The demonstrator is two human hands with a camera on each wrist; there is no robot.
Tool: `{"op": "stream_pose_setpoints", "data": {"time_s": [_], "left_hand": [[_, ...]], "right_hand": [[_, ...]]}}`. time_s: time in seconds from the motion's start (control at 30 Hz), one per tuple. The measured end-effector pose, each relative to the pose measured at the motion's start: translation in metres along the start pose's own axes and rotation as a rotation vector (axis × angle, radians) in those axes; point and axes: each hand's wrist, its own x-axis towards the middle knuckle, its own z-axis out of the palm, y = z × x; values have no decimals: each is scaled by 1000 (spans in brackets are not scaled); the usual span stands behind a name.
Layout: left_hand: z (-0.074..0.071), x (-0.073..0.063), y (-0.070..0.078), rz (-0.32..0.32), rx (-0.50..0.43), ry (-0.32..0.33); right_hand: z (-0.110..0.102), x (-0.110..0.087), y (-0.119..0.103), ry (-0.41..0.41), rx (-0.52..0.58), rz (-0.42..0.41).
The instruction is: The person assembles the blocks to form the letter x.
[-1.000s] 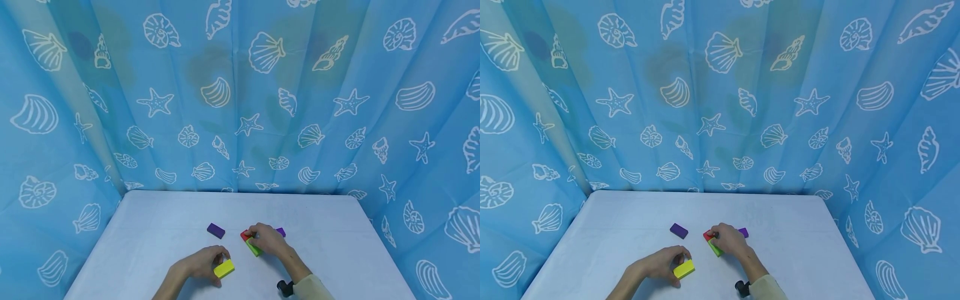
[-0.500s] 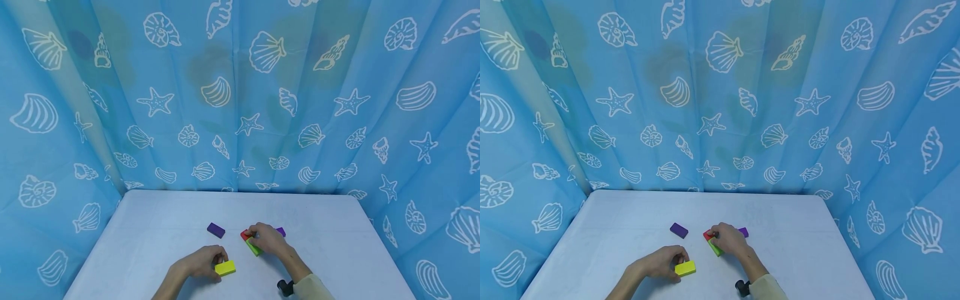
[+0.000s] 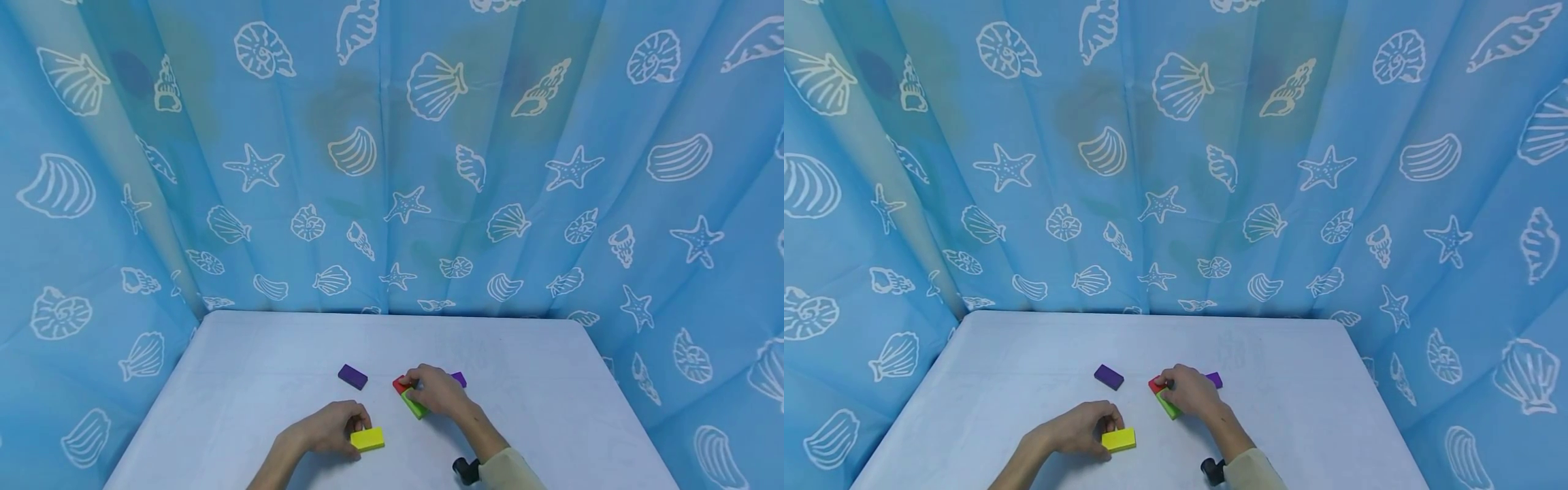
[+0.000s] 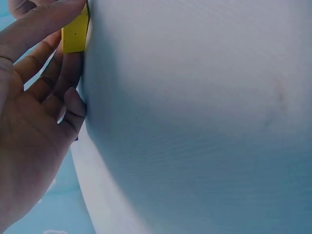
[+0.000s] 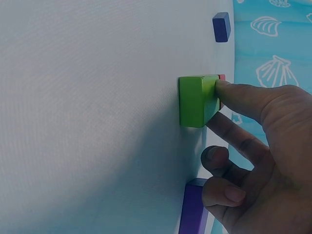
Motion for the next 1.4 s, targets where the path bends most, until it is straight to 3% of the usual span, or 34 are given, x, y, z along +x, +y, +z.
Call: {"op": "stream_pose_setpoints", "data": {"time_s": [0.9,1.4], "left_hand": [[-2,3,2,-14,-63,5],[0,5,3,-5,-31,22]], "right_hand": [[2,0,3,15,10,-24],[6,-3,2,29,9,-14]]}}
